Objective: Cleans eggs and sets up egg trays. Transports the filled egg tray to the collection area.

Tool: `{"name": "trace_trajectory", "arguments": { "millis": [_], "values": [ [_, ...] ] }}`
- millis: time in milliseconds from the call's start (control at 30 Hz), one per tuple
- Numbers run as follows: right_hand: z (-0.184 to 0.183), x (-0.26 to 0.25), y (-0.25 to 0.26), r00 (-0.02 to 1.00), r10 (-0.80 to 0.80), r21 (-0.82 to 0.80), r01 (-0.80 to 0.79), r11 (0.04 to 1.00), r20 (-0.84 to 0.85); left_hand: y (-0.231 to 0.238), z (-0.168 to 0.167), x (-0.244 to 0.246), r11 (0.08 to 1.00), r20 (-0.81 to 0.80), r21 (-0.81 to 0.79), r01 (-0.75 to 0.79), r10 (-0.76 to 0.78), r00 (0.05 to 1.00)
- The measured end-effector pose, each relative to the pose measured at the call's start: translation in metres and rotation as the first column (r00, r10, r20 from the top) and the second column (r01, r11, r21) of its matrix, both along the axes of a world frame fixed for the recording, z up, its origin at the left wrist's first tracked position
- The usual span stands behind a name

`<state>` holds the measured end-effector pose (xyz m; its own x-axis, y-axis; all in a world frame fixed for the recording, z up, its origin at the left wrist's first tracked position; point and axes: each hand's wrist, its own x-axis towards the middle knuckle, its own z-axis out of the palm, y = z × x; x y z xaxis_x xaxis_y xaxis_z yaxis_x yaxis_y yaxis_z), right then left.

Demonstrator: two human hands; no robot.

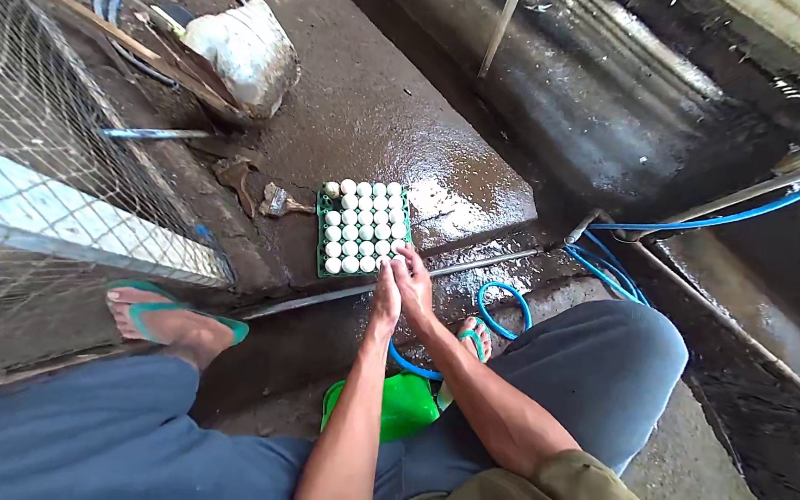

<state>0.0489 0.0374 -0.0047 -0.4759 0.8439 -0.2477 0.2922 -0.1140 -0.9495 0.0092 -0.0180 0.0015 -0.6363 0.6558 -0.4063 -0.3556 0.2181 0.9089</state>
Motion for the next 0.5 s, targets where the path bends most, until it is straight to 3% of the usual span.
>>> {"name": "trace_trajectory", "arguments": {
  "millis": [67,167,300,433,500],
  "values": [
    [-0.003,-0.001,0.001,0.998,0.051,0.008,-0.051,0.999,-0.045,-0.004,-0.001,-0.002,1.0,0.007,0.007,0.0,0.0,1.0],
    [-0.003,-0.011,0.021,0.999,-0.036,-0.109,0.035,0.993,0.0,0.003,-0.004,0.003,0.998,-0.029,-0.037,-0.054,0.053,0.998],
    [-0.002,-0.003,0.0,0.997,0.045,-0.008,-0.046,0.999,-0.056,-0.004,-0.001,-0.003,0.999,-0.046,0.016,-0.048,0.048,0.998],
    [-0.004,-0.009,0.019,1.0,-0.023,-0.14,0.02,0.99,-0.015,0.002,0.0,0.003,0.997,-0.016,-0.053,-0.059,0.059,0.998],
    [-0.004,-0.002,0.004,0.998,0.0,-0.044,-0.002,0.999,-0.055,0.0,0.0,0.003,0.997,-0.031,-0.046,-0.058,0.057,0.998]
  ]
}}
